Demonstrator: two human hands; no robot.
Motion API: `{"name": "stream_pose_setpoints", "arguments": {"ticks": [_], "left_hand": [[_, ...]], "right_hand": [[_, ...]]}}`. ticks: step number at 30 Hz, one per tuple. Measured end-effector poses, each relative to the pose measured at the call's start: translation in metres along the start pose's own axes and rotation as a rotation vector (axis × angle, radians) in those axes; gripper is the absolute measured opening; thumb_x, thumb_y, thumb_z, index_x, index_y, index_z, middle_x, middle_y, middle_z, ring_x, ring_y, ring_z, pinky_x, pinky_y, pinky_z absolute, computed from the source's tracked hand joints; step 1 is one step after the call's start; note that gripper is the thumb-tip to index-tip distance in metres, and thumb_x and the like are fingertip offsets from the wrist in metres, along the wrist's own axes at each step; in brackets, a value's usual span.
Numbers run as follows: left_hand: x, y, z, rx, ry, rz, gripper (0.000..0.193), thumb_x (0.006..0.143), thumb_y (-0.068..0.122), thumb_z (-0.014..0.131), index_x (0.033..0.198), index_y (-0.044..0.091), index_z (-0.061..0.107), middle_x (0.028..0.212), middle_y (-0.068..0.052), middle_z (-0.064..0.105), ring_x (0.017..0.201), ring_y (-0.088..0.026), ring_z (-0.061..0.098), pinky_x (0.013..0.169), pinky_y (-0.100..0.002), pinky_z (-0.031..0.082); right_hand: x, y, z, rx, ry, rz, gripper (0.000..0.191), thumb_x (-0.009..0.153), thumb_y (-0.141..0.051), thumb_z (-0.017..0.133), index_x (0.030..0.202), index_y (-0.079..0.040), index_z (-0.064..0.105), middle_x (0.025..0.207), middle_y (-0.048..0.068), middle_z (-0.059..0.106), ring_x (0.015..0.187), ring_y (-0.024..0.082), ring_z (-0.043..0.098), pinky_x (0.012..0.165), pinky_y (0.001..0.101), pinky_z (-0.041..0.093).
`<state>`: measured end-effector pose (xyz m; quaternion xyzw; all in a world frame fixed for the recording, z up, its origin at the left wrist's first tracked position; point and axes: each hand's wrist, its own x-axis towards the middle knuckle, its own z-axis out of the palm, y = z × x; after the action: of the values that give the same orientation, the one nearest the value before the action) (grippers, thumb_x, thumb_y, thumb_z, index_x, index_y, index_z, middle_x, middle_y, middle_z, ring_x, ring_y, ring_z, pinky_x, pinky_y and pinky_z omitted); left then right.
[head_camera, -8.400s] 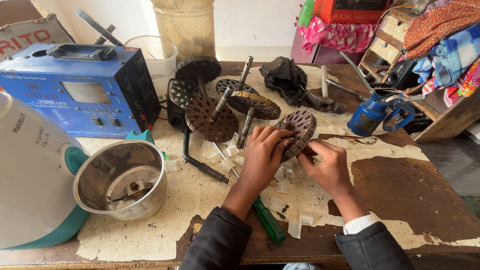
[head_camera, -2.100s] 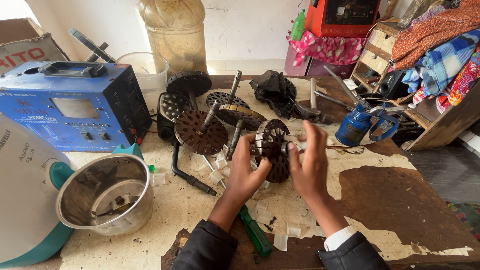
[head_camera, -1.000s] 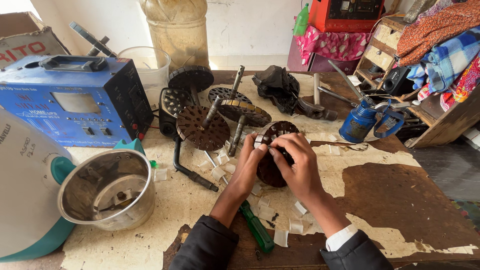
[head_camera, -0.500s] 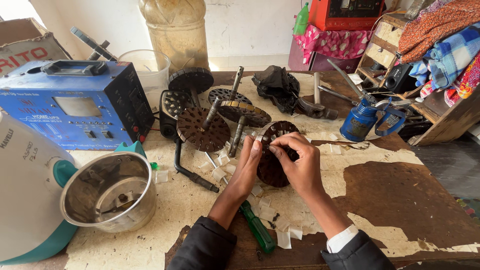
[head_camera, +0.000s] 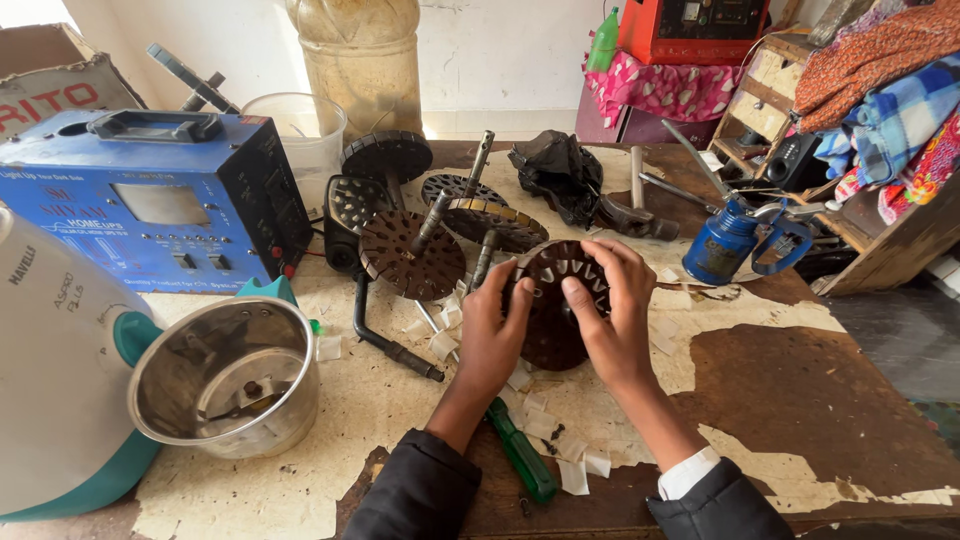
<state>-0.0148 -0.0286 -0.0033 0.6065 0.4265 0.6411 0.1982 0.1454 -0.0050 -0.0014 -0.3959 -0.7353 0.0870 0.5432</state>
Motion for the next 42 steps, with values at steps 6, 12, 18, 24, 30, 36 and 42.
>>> {"name": "stream_pose_setpoints", "arguments": {"ticks": [6,12,18,24,30,36,42], "left_hand": [[-0.001,-0.006,0.000,-0.104,0.004,-0.047,0.033,0.105,0.013,0.045,0.129,-0.007,0.051,0.103,-0.018,0.070,0.091,-0.026,0.068,0.084,-0.039,0.053],[-0.003,-0.007,-0.001,-0.026,-0.042,-0.026,0.038,0.097,0.009,0.048,0.131,-0.007,0.048,0.113,-0.023,0.066,0.105,-0.032,0.067,0.094,-0.042,0.051],[-0.003,-0.007,0.002,0.045,0.009,0.041,0.036,0.095,0.008,0.053,0.127,-0.007,0.050,0.111,-0.023,0.066,0.103,-0.034,0.067,0.091,-0.043,0.052],[0.000,-0.006,0.004,-0.037,-0.006,-0.068,0.043,0.087,0.007,0.056,0.127,-0.007,0.049,0.105,-0.019,0.066,0.093,-0.025,0.068,0.082,-0.040,0.055],[0.003,-0.005,0.004,-0.128,0.003,-0.228,0.038,0.084,0.009,0.057,0.119,-0.004,0.054,0.087,-0.011,0.068,0.070,-0.015,0.064,0.065,-0.035,0.054],[0.005,-0.006,0.006,-0.188,0.059,-0.329,0.038,0.082,0.010,0.060,0.117,-0.003,0.054,0.086,-0.012,0.069,0.069,-0.014,0.063,0.062,-0.033,0.053],[0.004,-0.005,0.006,-0.095,0.079,-0.277,0.029,0.083,0.011,0.063,0.107,-0.004,0.061,0.080,-0.012,0.073,0.068,-0.015,0.067,0.062,-0.033,0.055]], "right_hand": [[0.005,0.001,0.003,0.167,-0.093,0.172,0.066,0.095,-0.038,0.066,0.149,-0.006,0.047,0.150,0.016,0.046,0.143,0.028,0.041,0.117,0.0414,0.033],[0.005,-0.004,0.002,0.351,-0.124,0.279,0.070,0.094,-0.039,0.066,0.151,-0.007,0.042,0.147,0.013,0.050,0.134,0.023,0.053,0.112,0.0375,0.042],[0.006,-0.007,0.001,0.378,-0.132,0.273,0.070,0.093,-0.037,0.067,0.151,-0.007,0.042,0.145,0.013,0.050,0.130,0.022,0.055,0.111,0.0372,0.043],[0.006,-0.010,-0.002,0.380,-0.152,0.277,0.071,0.092,-0.038,0.067,0.152,-0.008,0.041,0.143,0.012,0.051,0.130,0.022,0.056,0.110,0.0369,0.045],[0.007,-0.013,-0.003,0.414,-0.151,0.273,0.071,0.091,-0.036,0.069,0.150,-0.008,0.043,0.140,0.012,0.052,0.127,0.021,0.058,0.108,0.0373,0.048],[0.005,-0.011,-0.003,0.379,-0.144,0.239,0.067,0.093,-0.032,0.069,0.150,-0.007,0.043,0.140,0.011,0.051,0.128,0.021,0.056,0.109,0.0368,0.045],[0.005,-0.011,-0.003,0.382,-0.137,0.246,0.066,0.092,-0.032,0.069,0.149,-0.007,0.044,0.139,0.011,0.053,0.126,0.020,0.058,0.108,0.0363,0.046]]}}
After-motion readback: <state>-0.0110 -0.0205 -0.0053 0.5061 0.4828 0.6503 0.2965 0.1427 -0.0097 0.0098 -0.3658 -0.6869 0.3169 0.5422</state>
